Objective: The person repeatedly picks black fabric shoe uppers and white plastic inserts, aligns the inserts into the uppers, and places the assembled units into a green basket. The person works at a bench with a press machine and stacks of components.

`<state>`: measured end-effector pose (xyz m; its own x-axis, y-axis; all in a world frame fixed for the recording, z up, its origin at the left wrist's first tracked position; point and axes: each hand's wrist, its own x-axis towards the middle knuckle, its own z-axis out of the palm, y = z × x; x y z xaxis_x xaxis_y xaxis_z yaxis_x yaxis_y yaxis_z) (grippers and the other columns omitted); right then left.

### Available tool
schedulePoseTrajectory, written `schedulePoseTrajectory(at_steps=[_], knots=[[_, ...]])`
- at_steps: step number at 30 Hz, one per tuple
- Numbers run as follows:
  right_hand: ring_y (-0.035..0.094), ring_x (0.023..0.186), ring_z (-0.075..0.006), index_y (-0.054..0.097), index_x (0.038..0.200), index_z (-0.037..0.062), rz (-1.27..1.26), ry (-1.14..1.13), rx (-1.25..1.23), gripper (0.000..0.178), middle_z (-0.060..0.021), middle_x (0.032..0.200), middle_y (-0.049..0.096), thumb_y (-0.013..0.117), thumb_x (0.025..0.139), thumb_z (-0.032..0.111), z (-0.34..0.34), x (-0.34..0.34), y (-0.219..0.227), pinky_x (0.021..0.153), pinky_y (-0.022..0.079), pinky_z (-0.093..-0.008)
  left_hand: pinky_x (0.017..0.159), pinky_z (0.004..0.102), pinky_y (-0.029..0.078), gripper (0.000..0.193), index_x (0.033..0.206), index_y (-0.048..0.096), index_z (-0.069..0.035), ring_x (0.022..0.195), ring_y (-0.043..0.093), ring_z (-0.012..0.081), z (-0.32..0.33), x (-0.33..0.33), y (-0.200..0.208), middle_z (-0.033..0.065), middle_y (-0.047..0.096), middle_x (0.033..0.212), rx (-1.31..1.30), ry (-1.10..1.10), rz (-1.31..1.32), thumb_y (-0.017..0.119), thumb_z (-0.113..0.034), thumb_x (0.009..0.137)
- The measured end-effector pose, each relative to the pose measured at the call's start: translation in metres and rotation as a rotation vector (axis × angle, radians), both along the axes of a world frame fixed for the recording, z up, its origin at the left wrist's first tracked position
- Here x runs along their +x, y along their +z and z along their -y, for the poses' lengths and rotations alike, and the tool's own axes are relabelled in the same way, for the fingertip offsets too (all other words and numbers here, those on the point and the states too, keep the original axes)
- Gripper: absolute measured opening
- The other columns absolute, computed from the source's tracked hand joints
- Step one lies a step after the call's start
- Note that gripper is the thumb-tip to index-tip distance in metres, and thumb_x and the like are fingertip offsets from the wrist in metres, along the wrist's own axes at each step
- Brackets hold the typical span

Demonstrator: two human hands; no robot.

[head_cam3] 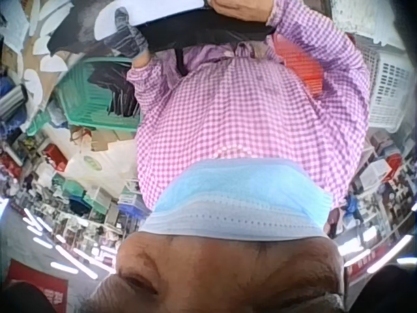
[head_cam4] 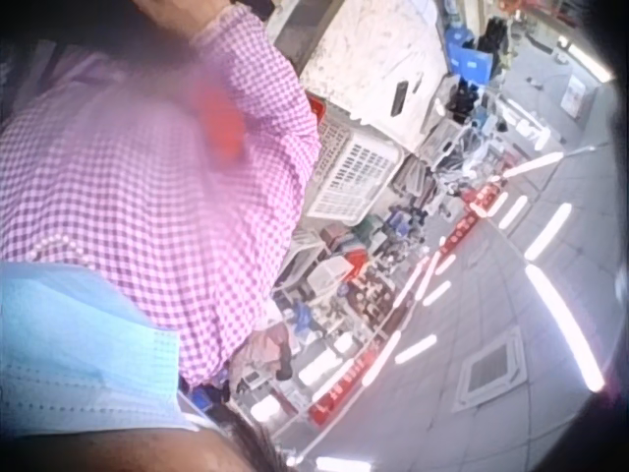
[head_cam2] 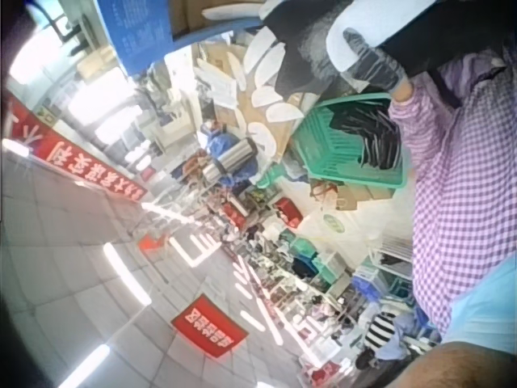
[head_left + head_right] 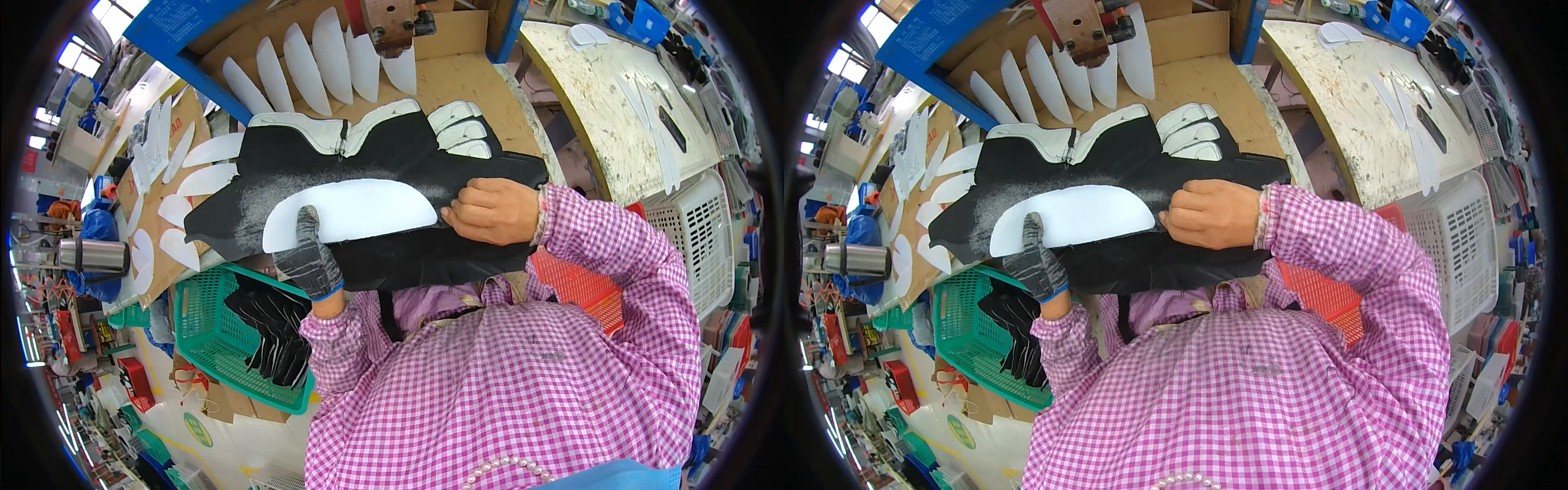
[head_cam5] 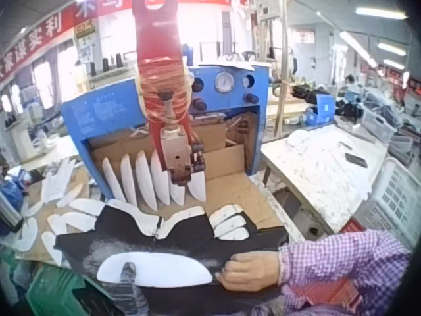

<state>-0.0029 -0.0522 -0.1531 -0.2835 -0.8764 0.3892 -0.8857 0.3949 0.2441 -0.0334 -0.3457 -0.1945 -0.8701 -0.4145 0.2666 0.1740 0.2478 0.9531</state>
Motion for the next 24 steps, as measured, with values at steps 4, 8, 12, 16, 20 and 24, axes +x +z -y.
schedulePoseTrajectory(at_steps=[4,8,12,16,20,24], knots=[[0.053,0.077,-0.0158,0.061,0.107,-0.0002,0.035,0.010,-0.023,0.031,-0.0045,0.078,0.047,0.060,0.078,0.011,0.005,-0.002,-0.005,0.066,0.047,-0.0260,0.071,0.0327,0.051,0.019,0.097,0.066,0.007,0.078,0.063,0.0195,0.002,0.007,-0.018,0.0131,0.068,0.094,-0.045,0.006,-0.019,0.068,-0.009,0.087],[0.053,0.074,-0.0168,0.054,0.128,0.0048,0.206,-0.113,0.084,0.047,-0.0048,0.081,0.047,0.059,0.081,0.008,0.015,0.002,-0.010,0.065,0.049,-0.0262,0.070,0.0322,0.050,0.019,0.095,0.067,0.006,0.077,0.062,0.0174,0.003,0.015,-0.031,0.0113,0.069,0.090,-0.019,0.019,-0.007,0.066,-0.012,0.089],[0.053,0.078,-0.0174,0.055,0.128,0.0065,0.299,-0.288,0.136,0.046,-0.0041,0.085,0.047,0.054,0.083,0.011,0.037,0.002,-0.012,0.067,0.047,-0.0269,0.073,0.0324,0.052,0.017,0.099,0.067,0.006,0.079,0.065,0.0181,0.001,0.020,-0.046,0.0124,0.070,0.092,-0.174,0.033,0.003,0.065,-0.008,0.089],[0.049,0.090,-0.0185,0.061,0.119,0.0033,0.377,-0.367,0.240,0.046,-0.0045,0.090,0.048,0.064,0.078,0.024,0.057,-0.002,0.005,0.076,0.041,-0.0286,0.075,0.0352,0.052,0.021,0.096,0.070,0.003,0.081,0.068,0.0239,0.001,0.021,-0.064,0.0139,0.071,0.092,-0.255,0.097,-0.038,0.071,-0.014,0.085],[0.047,0.103,-0.0234,0.064,0.109,-0.0023,0.449,-0.325,0.228,0.060,-0.0089,0.104,0.053,0.069,0.073,0.045,0.088,-0.004,0.013,0.088,0.038,-0.0328,0.080,0.0378,0.052,0.019,0.099,0.070,0.001,0.088,0.068,0.0264,0.004,0.017,-0.074,0.0154,0.070,0.099,-0.225,0.037,-0.059,0.070,-0.013,0.085],[0.041,0.127,-0.0334,0.051,0.126,-0.0100,0.207,-0.303,0.146,0.067,-0.0225,0.136,0.045,0.061,0.083,0.041,0.128,-0.026,-0.021,0.109,0.030,-0.0419,0.078,0.0371,0.052,0.023,0.104,0.068,0.002,0.087,0.068,0.0265,-0.001,0.020,-0.066,0.0164,0.070,0.097,-0.070,-0.023,-0.028,0.069,-0.011,0.085]])
